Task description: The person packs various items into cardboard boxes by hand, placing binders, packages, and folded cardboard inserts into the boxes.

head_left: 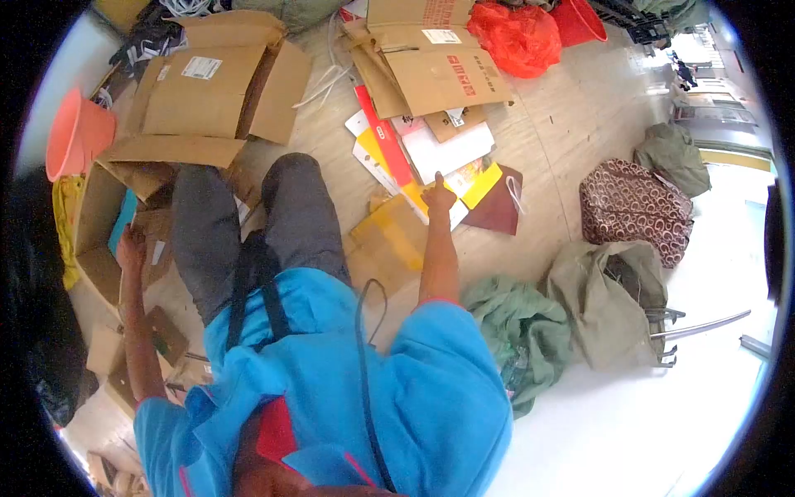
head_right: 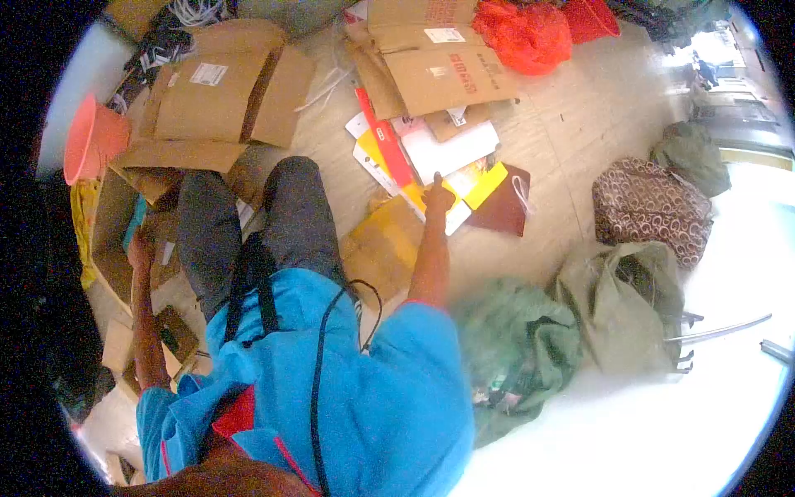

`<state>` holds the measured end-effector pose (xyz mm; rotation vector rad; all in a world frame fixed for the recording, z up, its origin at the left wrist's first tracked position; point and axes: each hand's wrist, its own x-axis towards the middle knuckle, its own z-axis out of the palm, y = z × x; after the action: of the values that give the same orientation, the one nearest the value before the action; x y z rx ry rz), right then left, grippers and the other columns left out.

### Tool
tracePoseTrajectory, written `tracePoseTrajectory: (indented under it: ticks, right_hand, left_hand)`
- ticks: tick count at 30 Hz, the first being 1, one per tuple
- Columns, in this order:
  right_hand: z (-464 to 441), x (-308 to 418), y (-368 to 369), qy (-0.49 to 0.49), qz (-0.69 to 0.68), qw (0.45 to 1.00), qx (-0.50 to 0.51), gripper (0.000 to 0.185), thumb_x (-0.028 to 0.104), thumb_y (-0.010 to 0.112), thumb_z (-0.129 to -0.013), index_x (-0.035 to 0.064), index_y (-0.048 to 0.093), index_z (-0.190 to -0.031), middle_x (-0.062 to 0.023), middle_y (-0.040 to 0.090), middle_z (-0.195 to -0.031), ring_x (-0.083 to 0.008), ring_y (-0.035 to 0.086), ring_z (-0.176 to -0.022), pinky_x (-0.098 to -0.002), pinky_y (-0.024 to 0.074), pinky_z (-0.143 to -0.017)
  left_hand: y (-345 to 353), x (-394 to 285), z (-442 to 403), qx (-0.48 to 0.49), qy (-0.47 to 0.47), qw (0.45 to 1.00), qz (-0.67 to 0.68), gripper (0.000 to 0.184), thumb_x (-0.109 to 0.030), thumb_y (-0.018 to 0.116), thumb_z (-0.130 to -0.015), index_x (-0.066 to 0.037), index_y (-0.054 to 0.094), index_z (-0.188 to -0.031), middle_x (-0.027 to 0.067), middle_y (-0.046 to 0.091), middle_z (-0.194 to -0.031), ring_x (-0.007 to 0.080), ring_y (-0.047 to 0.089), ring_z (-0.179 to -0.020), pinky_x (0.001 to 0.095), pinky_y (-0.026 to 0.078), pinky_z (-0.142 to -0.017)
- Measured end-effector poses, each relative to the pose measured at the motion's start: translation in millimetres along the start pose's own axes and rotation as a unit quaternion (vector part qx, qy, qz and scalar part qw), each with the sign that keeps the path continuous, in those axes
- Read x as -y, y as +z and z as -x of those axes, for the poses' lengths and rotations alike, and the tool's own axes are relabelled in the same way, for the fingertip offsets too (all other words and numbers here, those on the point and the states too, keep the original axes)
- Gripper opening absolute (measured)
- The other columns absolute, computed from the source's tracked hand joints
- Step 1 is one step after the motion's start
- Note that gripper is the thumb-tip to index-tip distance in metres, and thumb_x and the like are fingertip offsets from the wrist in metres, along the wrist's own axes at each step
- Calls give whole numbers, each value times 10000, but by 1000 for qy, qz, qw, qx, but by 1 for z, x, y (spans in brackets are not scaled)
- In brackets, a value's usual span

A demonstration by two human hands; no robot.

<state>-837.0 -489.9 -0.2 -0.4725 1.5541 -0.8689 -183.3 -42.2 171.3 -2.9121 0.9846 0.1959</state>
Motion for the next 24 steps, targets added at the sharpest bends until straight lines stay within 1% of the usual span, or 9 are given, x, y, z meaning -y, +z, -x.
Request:
tracePoseTrajectory:
  ticks: [4, 7, 9, 11, 13, 15, 18, 22, 24]
  right_hand:
    - [-11, 6, 25, 48, 107, 990, -83, 378, 262, 624, -839, -15, 524, -1077, -129, 562, -724, -238, 581, -597, -387, 496, -522]
    - [-2, 8, 44, 56, -125, 990, -16, 504, 351, 638, -817, 23, 477, -1164, -156, 603, -908, -260, 617, -764, -365, 508, -591]
    - [32, 25, 51, 15, -155, 979, 131, 504, 394, 652, -795, 42, 498, -1122, -157, 609, -969, -278, 617, -830, -361, 507, -637]
    - [51, 44, 65, 23, -195, 968, 156, 483, 376, 655, -781, 67, 513, -1124, -137, 605, -972, -268, 604, -836, -363, 500, -664]
    - [44, 50, 74, 40, -118, 973, 192, 448, 345, 669, -755, 96, 534, -1103, -141, 602, -939, -264, 596, -785, -381, 492, -654]
    - [42, 57, 83, 65, -116, 970, 204, 451, 311, 683, -726, 57, 541, -1072, -138, 597, -907, -244, 586, -684, -366, 502, -578]
    - [66, 78, 111, -130, -44, 984, 111, 395, 239, 684, -719, -53, 555, -953, -124, 599, -764, -200, 583, -547, -291, 484, -401]
    - [141, 125, 143, -208, 48, 967, 138, 316, 197, 645, -750, -59, 566, -918, -129, 604, -699, -208, 568, -444, -296, 480, -379]
    - [175, 128, 148, -268, 133, 943, 146, 257, 180, 628, -755, -73, 602, -791, -141, 607, -625, -214, 587, -445, -308, 478, -388]
  left_hand:
    - [-12, -12, 3, 32, -41, 998, 25, 525, -356, 547, -838, -62, 477, -1266, 222, 603, -1069, 401, 572, -975, 461, 465, -788]
    - [-31, -42, 16, 43, -81, 995, -29, 526, -386, 537, -853, -62, 481, -1262, 222, 596, -1095, 391, 564, -1008, 463, 457, -805]
    - [-33, -42, 19, 49, -84, 995, -22, 538, -400, 541, -850, -59, 483, -1262, 223, 591, -1106, 388, 559, -1022, 462, 452, -820]
    - [-29, -42, 17, 48, -82, 995, -9, 550, -414, 544, -848, -56, 486, -1261, 224, 587, -1116, 384, 554, -1037, 461, 447, -836]
    - [-24, -38, 13, 39, -71, 996, -33, 574, -423, 557, -836, -36, 486, -1254, 239, 582, -1111, 391, 547, -1041, 466, 437, -849]
    - [-19, -34, 13, 31, -62, 997, -27, 581, -424, 558, -834, -26, 483, -1250, 244, 580, -1111, 393, 546, -1040, 462, 437, -850]
    - [-9, -25, 14, 16, -39, 999, -13, 590, -436, 554, -835, -18, 478, -1245, 248, 579, -1106, 397, 545, -1035, 461, 437, -847]
    - [-10, -21, 5, 42, -37, 998, 14, 583, -443, 548, -837, -21, 478, -1234, 244, 580, -1095, 404, 547, -1017, 466, 440, -836]
    - [-13, -22, 7, 30, -26, 999, 19, 572, -433, 550, -836, -21, 482, -1227, 246, 583, -1081, 410, 548, -1006, 470, 442, -826]
